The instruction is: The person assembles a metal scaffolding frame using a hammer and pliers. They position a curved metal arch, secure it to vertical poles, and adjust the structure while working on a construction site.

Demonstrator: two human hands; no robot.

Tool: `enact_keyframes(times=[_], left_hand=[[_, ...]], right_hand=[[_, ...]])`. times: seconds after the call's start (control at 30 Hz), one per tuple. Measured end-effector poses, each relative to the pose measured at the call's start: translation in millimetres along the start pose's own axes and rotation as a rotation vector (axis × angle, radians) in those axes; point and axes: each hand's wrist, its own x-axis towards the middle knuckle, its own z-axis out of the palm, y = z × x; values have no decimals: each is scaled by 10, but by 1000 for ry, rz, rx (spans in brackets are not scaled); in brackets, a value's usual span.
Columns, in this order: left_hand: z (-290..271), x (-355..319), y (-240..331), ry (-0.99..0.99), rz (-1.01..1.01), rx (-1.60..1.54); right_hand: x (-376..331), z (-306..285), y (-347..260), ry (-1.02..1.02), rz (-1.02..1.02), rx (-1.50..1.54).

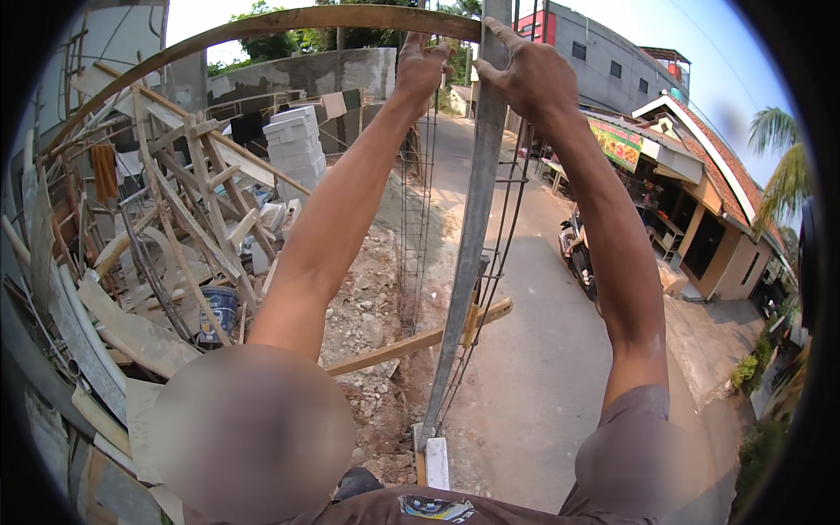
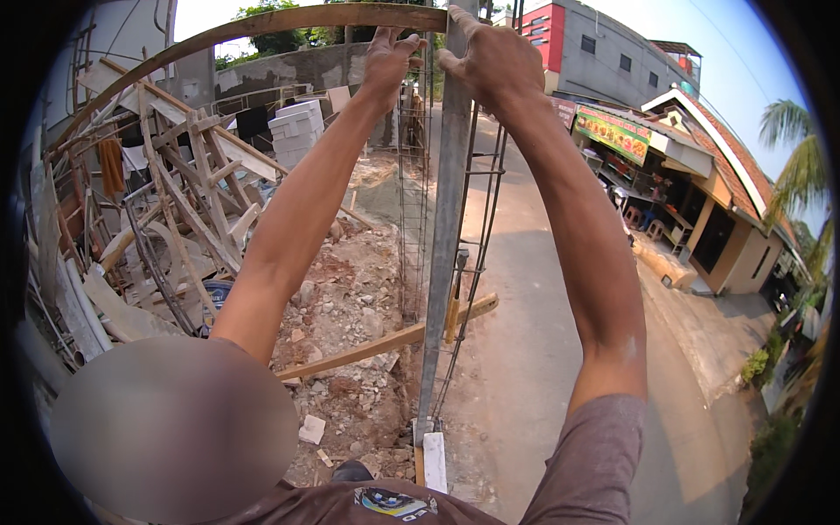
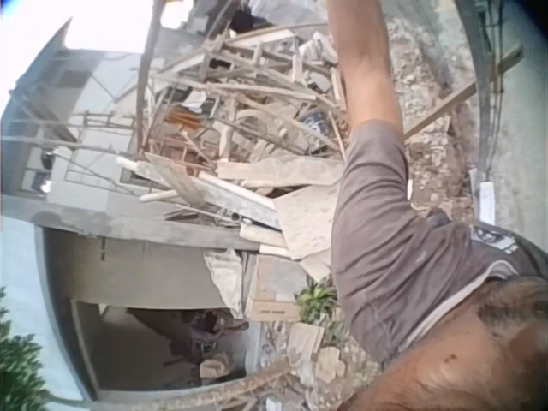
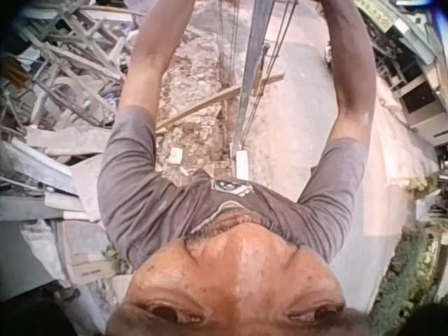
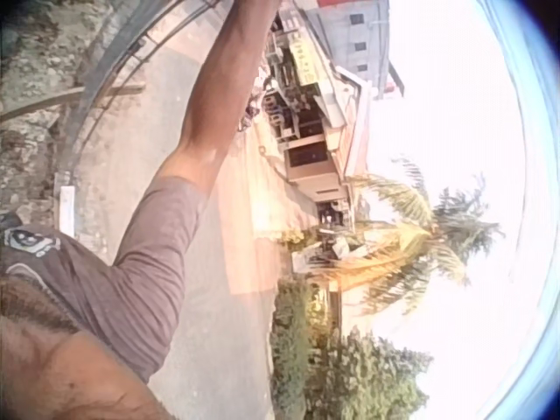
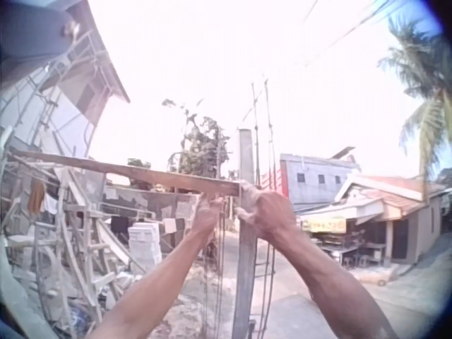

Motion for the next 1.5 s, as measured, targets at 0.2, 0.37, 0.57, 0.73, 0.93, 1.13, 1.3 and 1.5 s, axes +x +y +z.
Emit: enact_keyframes(times=[0.2,0.37,0.57,0.73,0.93,1.13,1.3,1.5], left_hand=[[175,334,-424,-17,95,-54],[349,513,-686,29,254,-65],[554,409,-672,-115,126,-114],[324,279,-403,-95,208,267],[155,94,251,-250,-254,230],[105,175,565,-253,-498,151],[173,141,722,-216,-593,13],[260,134,875,-151,-593,69]], right_hand=[[-12,-13,17,-8,15,-2],[-16,-13,0,6,19,29],[-43,-2,21,24,52,65],[-66,-20,-90,38,167,140],[-118,307,95,198,146,173],[-107,219,-48,202,206,294],[-138,308,24,348,143,298],[-158,295,37,386,174,394]])
